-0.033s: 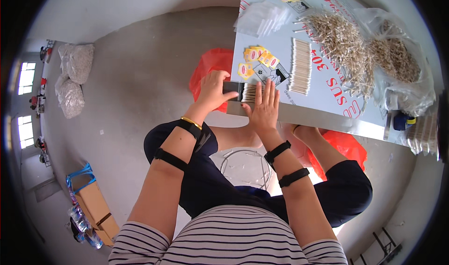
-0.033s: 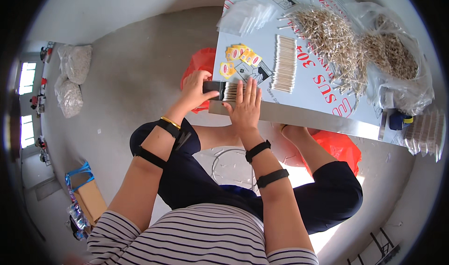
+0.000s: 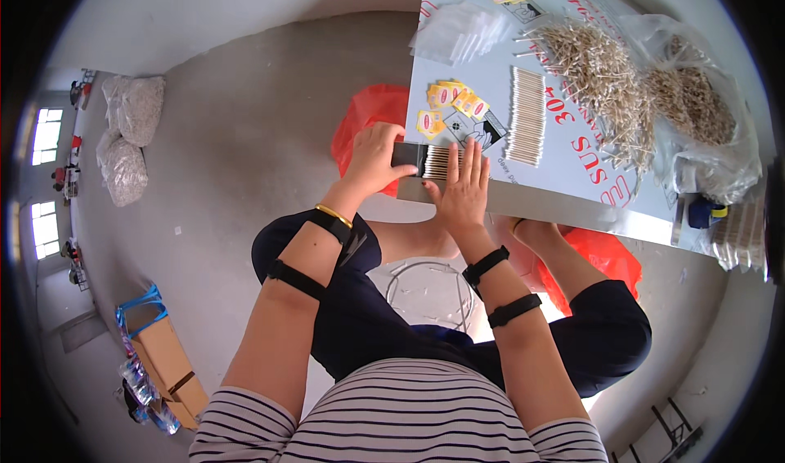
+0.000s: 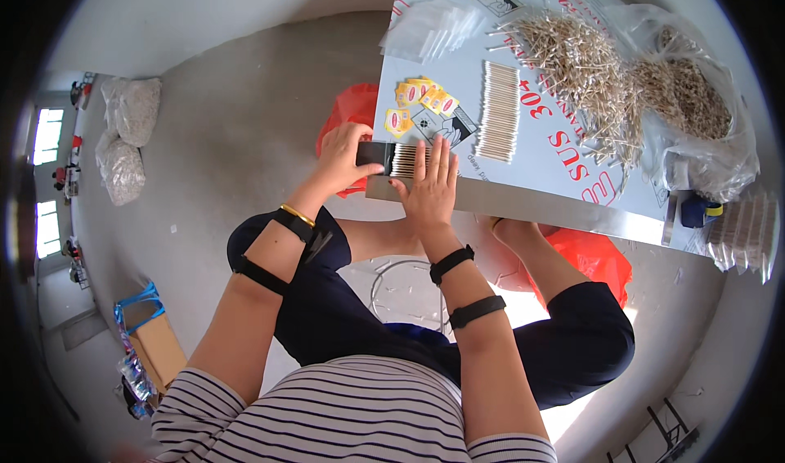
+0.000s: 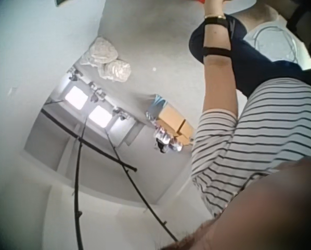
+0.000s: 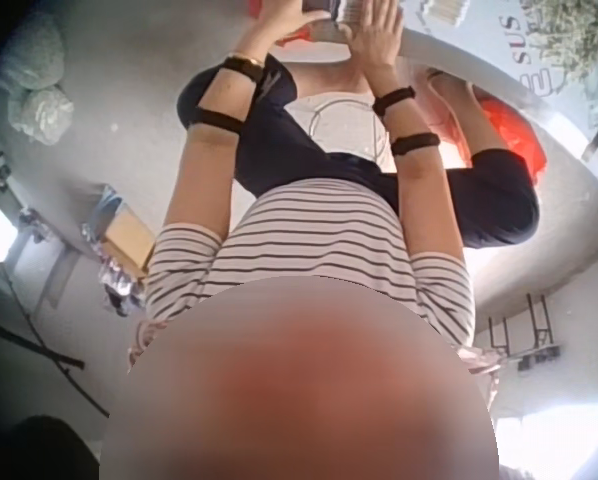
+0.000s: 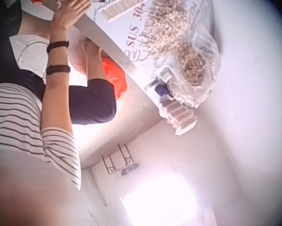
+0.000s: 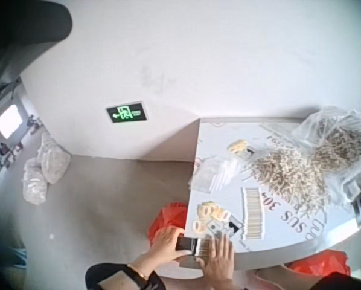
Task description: The person gathers cotton swabs from a pile, aligns them into a row, and slides them into a small plastic bag. They then place the filled bag onto a stack and repeat the process.
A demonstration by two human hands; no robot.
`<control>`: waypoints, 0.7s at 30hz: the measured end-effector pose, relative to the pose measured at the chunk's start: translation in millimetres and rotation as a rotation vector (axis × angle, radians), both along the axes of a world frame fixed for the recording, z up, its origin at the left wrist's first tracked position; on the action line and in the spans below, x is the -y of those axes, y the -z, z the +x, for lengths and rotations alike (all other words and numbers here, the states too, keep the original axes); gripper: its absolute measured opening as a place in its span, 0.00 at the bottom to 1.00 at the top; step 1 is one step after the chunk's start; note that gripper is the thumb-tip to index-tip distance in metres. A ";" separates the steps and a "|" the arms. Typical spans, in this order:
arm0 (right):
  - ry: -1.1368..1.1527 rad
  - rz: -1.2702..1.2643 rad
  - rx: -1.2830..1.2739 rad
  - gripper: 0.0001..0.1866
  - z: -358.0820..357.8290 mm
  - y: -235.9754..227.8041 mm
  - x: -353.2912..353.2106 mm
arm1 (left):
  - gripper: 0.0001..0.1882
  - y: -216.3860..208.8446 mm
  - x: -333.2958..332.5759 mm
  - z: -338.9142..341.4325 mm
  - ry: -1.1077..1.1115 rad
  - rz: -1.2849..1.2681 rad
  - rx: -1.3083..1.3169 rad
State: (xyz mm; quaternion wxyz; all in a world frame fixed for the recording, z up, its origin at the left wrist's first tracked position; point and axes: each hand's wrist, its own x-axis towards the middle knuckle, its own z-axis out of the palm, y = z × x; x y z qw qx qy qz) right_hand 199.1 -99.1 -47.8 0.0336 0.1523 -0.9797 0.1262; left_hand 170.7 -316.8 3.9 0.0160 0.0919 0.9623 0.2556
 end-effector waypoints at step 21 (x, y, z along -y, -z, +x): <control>0.001 -0.134 -0.031 0.49 0.4 -1.8 2.0 | 0.38 -24.7 -18.9 -2.9 0.322 -0.385 0.060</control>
